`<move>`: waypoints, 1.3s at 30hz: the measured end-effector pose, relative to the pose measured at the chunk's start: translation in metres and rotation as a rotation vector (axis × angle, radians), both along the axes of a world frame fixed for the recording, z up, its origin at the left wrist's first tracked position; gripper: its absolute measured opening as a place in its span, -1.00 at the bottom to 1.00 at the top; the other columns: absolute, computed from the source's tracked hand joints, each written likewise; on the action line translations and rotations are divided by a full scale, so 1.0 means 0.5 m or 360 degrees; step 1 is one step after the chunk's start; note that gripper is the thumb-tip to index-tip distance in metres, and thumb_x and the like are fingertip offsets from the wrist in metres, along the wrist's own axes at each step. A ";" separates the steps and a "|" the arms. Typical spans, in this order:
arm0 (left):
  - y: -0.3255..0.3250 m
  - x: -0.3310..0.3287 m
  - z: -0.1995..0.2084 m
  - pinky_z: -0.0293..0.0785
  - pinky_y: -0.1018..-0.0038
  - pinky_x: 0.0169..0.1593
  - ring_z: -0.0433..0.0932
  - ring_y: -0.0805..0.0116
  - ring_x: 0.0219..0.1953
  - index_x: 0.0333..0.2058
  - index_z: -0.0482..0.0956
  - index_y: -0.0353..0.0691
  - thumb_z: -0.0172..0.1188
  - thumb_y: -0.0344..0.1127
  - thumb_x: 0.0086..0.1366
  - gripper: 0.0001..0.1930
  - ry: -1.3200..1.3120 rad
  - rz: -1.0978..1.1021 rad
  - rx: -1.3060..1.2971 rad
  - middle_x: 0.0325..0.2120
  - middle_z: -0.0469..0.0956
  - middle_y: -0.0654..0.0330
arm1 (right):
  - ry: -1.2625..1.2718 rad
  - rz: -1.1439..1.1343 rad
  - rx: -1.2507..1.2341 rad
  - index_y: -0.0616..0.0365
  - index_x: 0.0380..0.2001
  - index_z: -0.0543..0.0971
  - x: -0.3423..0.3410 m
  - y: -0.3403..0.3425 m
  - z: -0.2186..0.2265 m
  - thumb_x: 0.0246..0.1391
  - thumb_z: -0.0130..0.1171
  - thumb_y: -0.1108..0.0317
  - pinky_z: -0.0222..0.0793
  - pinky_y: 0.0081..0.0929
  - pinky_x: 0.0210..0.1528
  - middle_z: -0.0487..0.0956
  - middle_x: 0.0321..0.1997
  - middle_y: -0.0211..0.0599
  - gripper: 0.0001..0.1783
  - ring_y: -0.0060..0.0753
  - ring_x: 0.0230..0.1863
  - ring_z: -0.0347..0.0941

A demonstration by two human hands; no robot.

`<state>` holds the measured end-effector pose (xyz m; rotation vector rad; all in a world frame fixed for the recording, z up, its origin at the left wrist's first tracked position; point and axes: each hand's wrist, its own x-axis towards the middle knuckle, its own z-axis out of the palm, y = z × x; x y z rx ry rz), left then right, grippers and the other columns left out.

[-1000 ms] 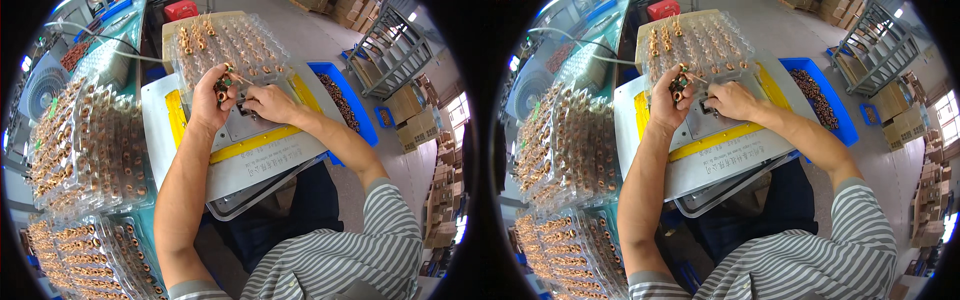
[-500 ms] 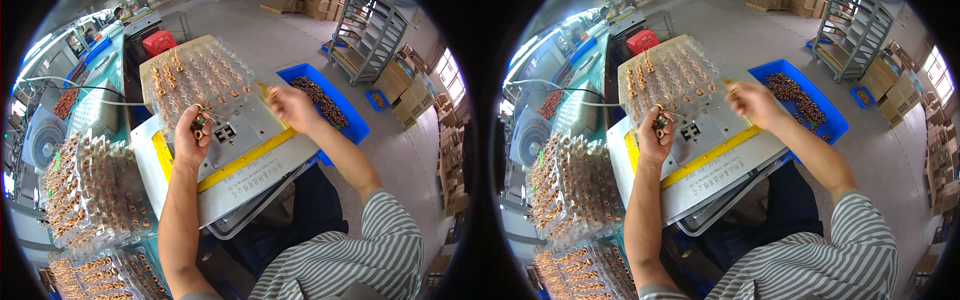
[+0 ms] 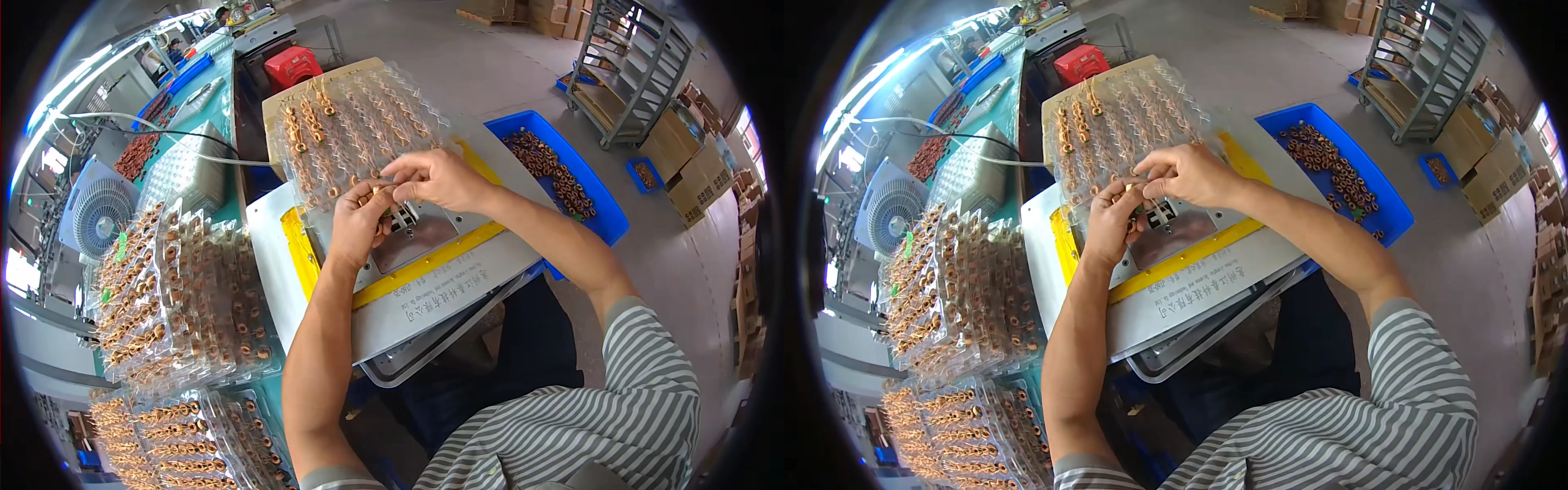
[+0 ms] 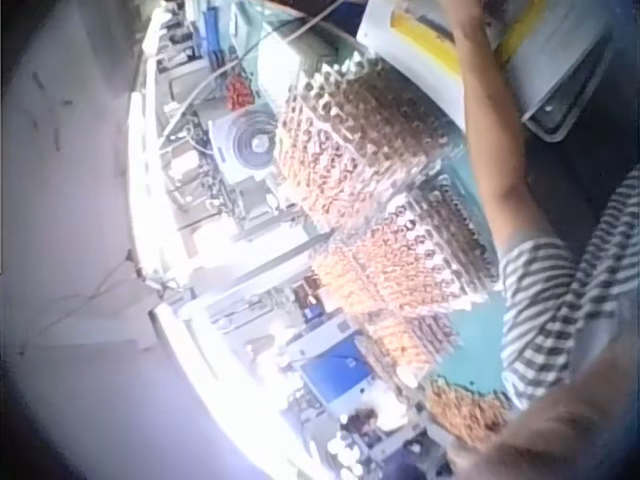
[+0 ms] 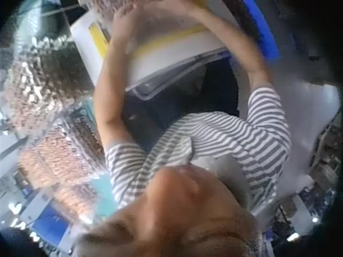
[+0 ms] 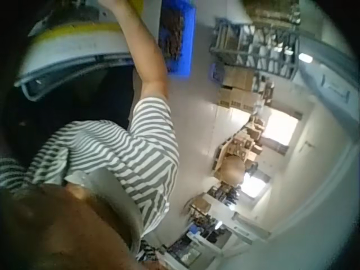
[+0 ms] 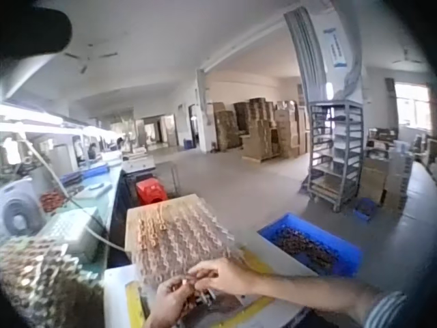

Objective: The person trims the wire leads of toroidal coils by inserting them into a tabletop trimming machine by hand. The person pulls out and reinserts the metal scrap collection tray beneath the machine, then continues trimming coil leads.

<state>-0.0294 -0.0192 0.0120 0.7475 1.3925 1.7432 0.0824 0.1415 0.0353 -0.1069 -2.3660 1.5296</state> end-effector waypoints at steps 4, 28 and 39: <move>0.003 -0.003 -0.009 0.12 0.68 -0.74 0.38 0.59 -0.70 -0.25 0.57 -0.26 0.17 -0.24 0.31 -0.80 0.0090 0.0055 -0.0038 -0.55 0.52 0.28 | -0.0057 0.0093 -0.0035 0.24 -0.04 0.59 -0.013 0.000 -0.002 0.05 0.25 0.48 0.50 -0.60 -0.24 0.67 -0.29 -0.27 -0.65 -0.61 -0.31 0.55; -0.001 -0.006 0.007 0.12 0.68 -0.73 0.36 0.61 -0.70 -0.25 0.56 -0.24 0.21 -0.24 0.28 -0.80 -0.0021 0.0399 0.0252 -0.53 0.51 0.27 | 0.0076 -0.0153 0.0111 0.29 -0.17 0.56 -0.011 -0.015 -0.096 0.09 0.27 0.44 0.48 -0.59 -0.21 0.64 -0.28 -0.33 -0.76 -0.61 -0.27 0.54; -0.001 -0.007 0.012 0.13 0.67 -0.73 0.36 0.60 -0.70 -0.24 0.56 -0.24 0.22 -0.23 0.27 -0.79 -0.0067 0.0378 0.0234 -0.52 0.51 0.26 | 0.0226 -0.0011 0.1028 0.22 -0.37 0.64 -0.014 -0.026 -0.078 -0.11 0.33 0.46 0.49 -0.33 -0.26 0.61 -0.37 -0.16 -0.84 -0.15 -0.36 0.57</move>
